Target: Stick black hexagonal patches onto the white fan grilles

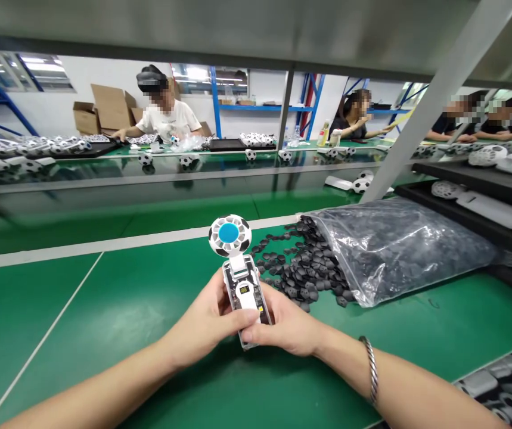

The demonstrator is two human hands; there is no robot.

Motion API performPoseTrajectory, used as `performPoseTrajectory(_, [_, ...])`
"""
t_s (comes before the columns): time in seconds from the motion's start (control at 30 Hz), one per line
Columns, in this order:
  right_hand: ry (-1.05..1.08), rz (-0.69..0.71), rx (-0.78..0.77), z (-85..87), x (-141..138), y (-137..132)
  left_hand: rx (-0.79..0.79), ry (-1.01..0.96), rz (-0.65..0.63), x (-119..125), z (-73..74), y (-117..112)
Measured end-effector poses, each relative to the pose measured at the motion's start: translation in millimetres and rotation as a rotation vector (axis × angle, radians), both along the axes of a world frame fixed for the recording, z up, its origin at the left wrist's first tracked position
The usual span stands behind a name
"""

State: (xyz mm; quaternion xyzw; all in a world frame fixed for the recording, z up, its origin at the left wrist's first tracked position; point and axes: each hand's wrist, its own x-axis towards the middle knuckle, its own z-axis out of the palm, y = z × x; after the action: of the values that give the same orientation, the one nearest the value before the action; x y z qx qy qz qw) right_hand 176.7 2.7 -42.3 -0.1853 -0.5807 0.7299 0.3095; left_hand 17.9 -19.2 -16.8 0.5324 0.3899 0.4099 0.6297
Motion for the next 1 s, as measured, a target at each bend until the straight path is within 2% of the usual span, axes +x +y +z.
performPoseTrajectory(0.43, [-0.050,0.004,0.039,-3.0,0.9,2.5,0.025,0.003,0.026,1.4,-8.3,0.8])
performPoseTrajectory(0.67, [-0.038,-0.031,-0.056,-4.2,-3.0,1.8,0.042,0.013,0.037,2.0,-15.6,-1.2])
performPoseTrajectory(1.0, [-0.012,-0.035,-0.126,-5.4,-5.2,-1.3,0.056,0.062,0.054,3.5,-14.0,-2.9])
